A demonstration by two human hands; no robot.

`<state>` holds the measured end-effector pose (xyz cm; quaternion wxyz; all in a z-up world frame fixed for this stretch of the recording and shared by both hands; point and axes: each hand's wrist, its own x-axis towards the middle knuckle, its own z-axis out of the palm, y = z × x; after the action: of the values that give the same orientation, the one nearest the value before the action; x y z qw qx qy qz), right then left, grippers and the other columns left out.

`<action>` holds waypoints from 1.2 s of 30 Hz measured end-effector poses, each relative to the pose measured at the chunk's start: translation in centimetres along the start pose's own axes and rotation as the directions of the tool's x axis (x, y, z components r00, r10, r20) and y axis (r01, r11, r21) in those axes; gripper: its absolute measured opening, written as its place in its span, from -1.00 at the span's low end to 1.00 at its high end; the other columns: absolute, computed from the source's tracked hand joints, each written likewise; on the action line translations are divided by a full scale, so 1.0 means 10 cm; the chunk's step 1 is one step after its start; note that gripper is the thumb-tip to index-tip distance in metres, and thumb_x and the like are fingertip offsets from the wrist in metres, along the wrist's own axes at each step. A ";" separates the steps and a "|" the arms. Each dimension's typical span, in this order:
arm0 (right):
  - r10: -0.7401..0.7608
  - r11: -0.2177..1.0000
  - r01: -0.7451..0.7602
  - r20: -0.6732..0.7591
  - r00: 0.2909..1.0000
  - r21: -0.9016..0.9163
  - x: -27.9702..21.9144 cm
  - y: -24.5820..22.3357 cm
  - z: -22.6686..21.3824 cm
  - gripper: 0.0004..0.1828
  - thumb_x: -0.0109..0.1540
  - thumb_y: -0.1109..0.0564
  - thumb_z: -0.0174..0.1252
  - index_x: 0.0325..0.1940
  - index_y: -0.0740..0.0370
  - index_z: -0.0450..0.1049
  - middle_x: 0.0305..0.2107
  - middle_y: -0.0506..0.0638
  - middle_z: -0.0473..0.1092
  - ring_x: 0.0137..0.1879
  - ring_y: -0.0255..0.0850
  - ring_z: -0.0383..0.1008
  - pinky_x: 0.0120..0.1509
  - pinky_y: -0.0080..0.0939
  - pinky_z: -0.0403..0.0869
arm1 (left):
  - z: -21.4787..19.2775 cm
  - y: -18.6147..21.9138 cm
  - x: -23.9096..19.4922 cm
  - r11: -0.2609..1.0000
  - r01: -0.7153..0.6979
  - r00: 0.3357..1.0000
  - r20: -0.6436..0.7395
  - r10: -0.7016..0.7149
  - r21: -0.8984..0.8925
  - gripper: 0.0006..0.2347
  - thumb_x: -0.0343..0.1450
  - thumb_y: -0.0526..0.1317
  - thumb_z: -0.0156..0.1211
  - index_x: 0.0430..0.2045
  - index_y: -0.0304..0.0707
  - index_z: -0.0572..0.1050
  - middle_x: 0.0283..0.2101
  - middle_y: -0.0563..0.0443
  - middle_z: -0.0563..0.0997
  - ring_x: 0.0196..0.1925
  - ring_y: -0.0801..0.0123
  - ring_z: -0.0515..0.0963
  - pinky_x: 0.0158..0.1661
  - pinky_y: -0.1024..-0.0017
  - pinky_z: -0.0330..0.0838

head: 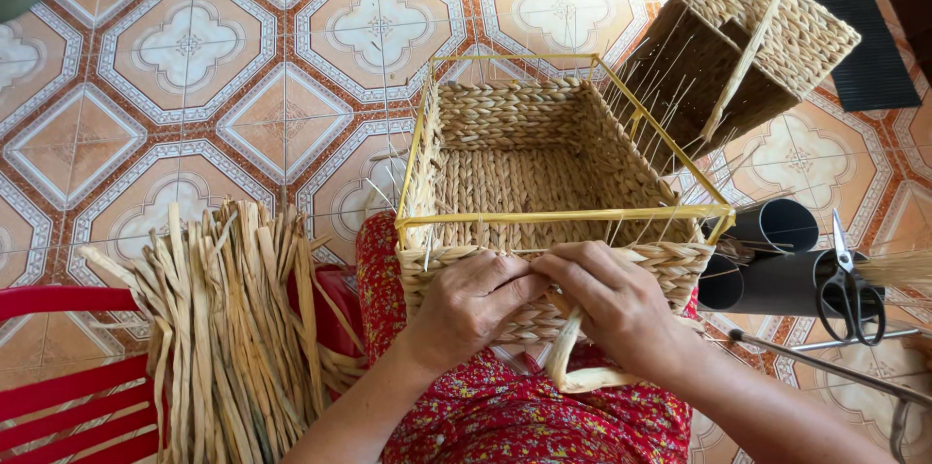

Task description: The person weaves a rectangular basket using dried palm leaves, interlacing them through a yellow frame. They use a wooden mallet to tighten the weave and scissors to trim excess material.

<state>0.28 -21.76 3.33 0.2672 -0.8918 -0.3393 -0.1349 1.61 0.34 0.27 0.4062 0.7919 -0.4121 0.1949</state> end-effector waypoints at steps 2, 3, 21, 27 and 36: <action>-0.037 0.999 0.037 0.010 0.999 -0.027 0.03 0.02 0.00 -0.50 0.04 0.25 0.31 0.07 0.37 0.47 -0.15 0.12 0.46 -0.09 0.03 0.50 -0.03 -0.04 0.50 | -0.01 0.00 0.01 1.000 -0.002 1.000 -0.004 0.002 0.001 -0.78 0.35 -0.35 0.28 -0.14 -0.30 0.60 -0.13 -0.03 0.57 -0.18 0.20 0.60 -0.13 0.25 0.55; -0.055 0.998 0.056 0.016 0.998 -0.040 0.04 0.02 0.00 -0.48 0.03 0.24 0.30 0.08 0.37 0.46 -0.18 0.11 0.46 -0.11 0.03 0.49 -0.04 -0.02 0.50 | -0.01 0.00 0.01 1.000 -0.001 1.000 -0.001 0.001 0.001 -0.77 0.35 -0.35 0.29 -0.13 -0.30 0.61 -0.13 -0.03 0.57 -0.20 0.20 0.60 -0.15 0.25 0.55; -0.043 0.999 0.042 -0.062 0.997 -0.016 0.04 0.07 0.06 -0.56 0.08 0.27 0.34 0.04 0.34 0.48 -0.21 0.10 0.43 -0.17 -0.02 0.50 -0.17 -0.09 0.49 | -0.04 0.01 0.03 1.000 0.012 1.000 -0.001 -0.012 -0.003 -0.75 0.31 -0.37 0.32 -0.14 -0.28 0.61 -0.14 0.01 0.58 -0.19 0.24 0.62 -0.14 0.30 0.58; -0.118 0.992 0.121 -0.075 0.990 0.047 0.04 0.09 0.00 -0.62 0.13 0.28 0.27 0.01 0.33 0.39 -0.11 0.13 0.43 -0.08 -0.02 0.49 -0.06 -0.10 0.50 | -0.01 0.00 0.05 1.000 0.012 1.000 0.006 -0.012 0.010 -0.76 0.31 -0.38 0.32 -0.15 -0.30 0.61 -0.15 0.02 0.59 -0.20 0.25 0.62 -0.15 0.31 0.58; -0.105 0.991 0.122 0.229 0.968 -0.060 0.06 0.17 -0.23 -0.30 -0.04 0.24 0.27 0.22 0.36 0.42 -0.23 0.07 0.43 -0.11 -0.04 0.50 -0.08 -0.05 0.55 | 0.14 -0.06 0.01 0.997 -0.006 1.000 0.002 0.006 0.077 -0.84 0.41 -0.28 0.35 -0.19 -0.30 0.60 -0.20 0.01 0.57 -0.28 0.29 0.62 -0.23 0.43 0.62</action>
<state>1.68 -23.79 4.79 0.1855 -0.8897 -0.4128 -0.0604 2.10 -0.66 -0.78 0.3744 0.8059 -0.4070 0.2115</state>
